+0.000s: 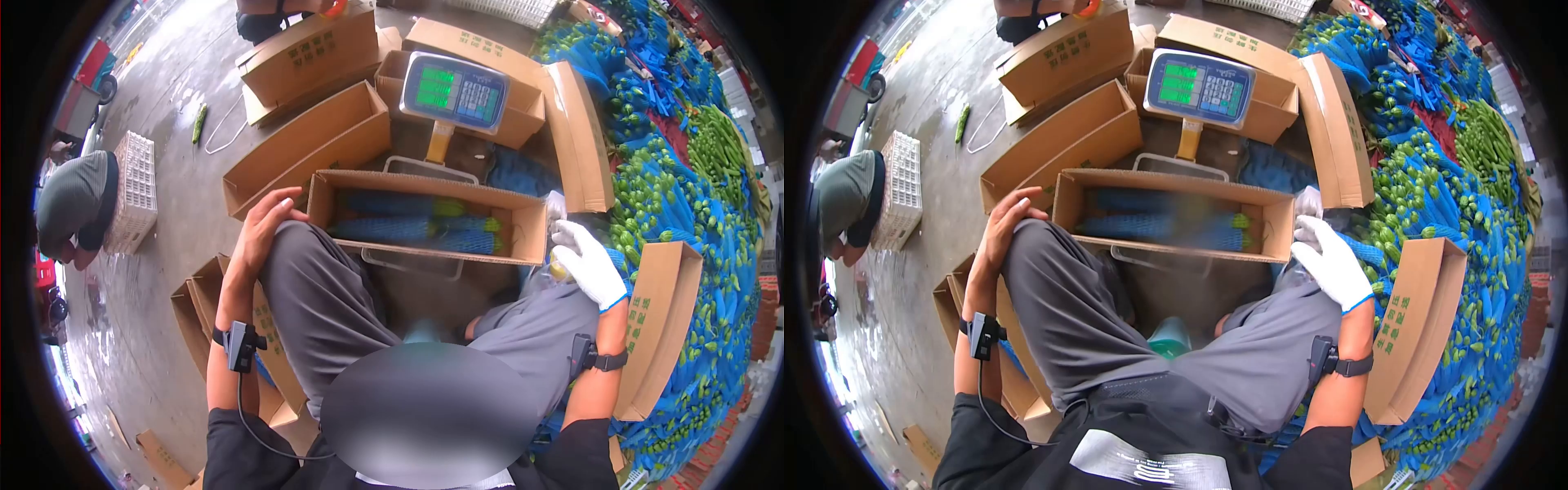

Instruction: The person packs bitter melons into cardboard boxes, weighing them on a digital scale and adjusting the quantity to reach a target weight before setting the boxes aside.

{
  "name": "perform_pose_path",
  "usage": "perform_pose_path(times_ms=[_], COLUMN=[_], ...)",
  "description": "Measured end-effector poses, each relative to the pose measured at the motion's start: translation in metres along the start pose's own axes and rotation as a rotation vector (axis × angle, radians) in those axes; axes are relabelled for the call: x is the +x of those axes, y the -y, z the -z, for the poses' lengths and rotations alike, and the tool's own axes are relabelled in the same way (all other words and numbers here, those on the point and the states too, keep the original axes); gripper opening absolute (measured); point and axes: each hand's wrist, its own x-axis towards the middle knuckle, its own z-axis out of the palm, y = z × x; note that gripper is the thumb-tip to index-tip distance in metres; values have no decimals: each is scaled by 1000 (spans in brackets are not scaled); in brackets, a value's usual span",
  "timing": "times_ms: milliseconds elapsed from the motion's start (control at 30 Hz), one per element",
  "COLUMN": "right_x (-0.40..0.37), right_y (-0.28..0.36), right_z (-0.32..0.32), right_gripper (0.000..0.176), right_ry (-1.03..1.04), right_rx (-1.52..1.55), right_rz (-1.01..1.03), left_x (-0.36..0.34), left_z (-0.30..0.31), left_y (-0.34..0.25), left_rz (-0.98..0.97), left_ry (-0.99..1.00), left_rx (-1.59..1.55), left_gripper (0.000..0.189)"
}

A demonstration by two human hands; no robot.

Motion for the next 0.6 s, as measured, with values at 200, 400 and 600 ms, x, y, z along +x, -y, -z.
perform_pose_path(times_ms=[200, 400, 600], right_x=[4, 5, 3], right_y=[3, 0, 5], right_z=[0, 1, 1], right_gripper=[52, 51, 51], right_ry=[13, 50, 47], right_rx=[38, -9, 42], right_rz=[-23, -18, -58], left_x=[-1, 2, 7], left_z=[3, 3, 1], left_y=[3, 4, 4], left_rz=[9, 5, 19], left_ry=[21, -3, 3], left_rx=[-9, 35, 15], left_gripper=[45, 45, 47])
